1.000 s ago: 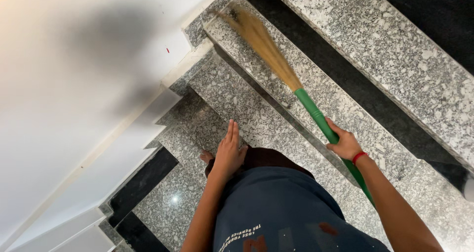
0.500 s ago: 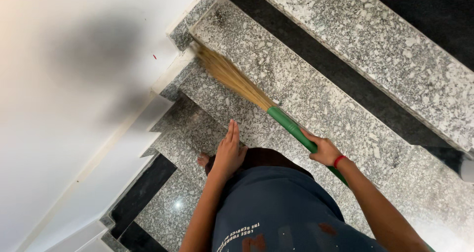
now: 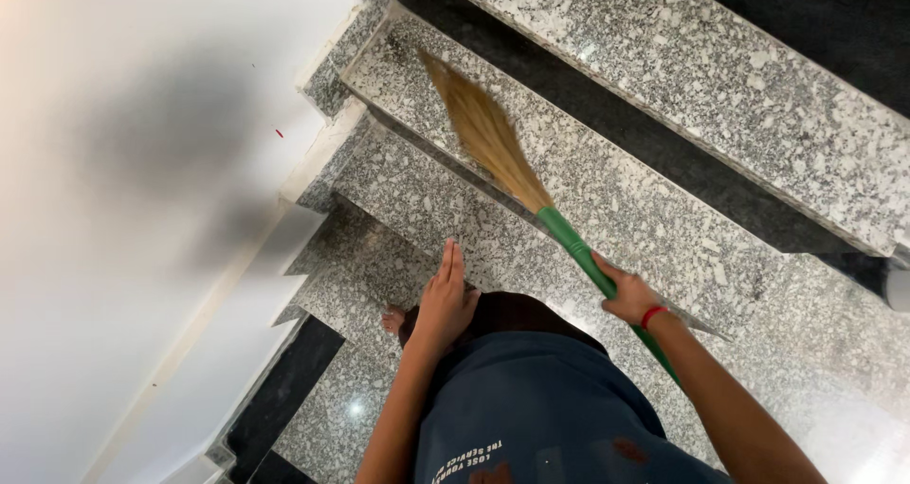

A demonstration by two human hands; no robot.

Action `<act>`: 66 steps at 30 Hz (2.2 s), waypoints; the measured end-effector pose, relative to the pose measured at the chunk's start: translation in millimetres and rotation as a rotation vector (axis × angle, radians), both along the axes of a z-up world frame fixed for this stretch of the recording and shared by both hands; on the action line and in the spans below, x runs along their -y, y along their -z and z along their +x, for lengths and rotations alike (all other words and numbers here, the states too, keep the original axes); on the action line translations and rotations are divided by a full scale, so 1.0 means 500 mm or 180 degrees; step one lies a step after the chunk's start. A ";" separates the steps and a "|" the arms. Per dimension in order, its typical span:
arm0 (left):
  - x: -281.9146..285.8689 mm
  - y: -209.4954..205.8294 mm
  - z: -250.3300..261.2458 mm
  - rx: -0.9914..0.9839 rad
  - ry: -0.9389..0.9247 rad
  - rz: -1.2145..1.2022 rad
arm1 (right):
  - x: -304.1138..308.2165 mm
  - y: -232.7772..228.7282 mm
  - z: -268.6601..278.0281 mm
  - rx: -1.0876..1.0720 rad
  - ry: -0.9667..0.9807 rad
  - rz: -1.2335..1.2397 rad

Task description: The person sweeps the granite steps and landing of a staircase using a broom.

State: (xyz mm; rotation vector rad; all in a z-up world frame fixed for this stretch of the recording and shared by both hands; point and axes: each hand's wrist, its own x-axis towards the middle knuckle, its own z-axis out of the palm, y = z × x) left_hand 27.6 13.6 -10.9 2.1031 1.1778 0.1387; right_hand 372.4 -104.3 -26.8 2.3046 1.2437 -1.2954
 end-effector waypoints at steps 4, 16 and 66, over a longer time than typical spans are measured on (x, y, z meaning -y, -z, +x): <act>0.001 0.004 0.000 0.0047 0.0047 0.0027 | 0.052 0.008 -0.022 -0.0442 -0.0467 0.0465; 0.014 0.006 -0.032 0.0030 -0.0252 -0.0020 | -0.129 0.098 0.070 0.0010 0.0101 0.1319; 0.016 0.006 -0.007 -0.0111 0.0608 -0.0105 | 0.136 -0.013 0.106 0.0116 0.0707 0.0447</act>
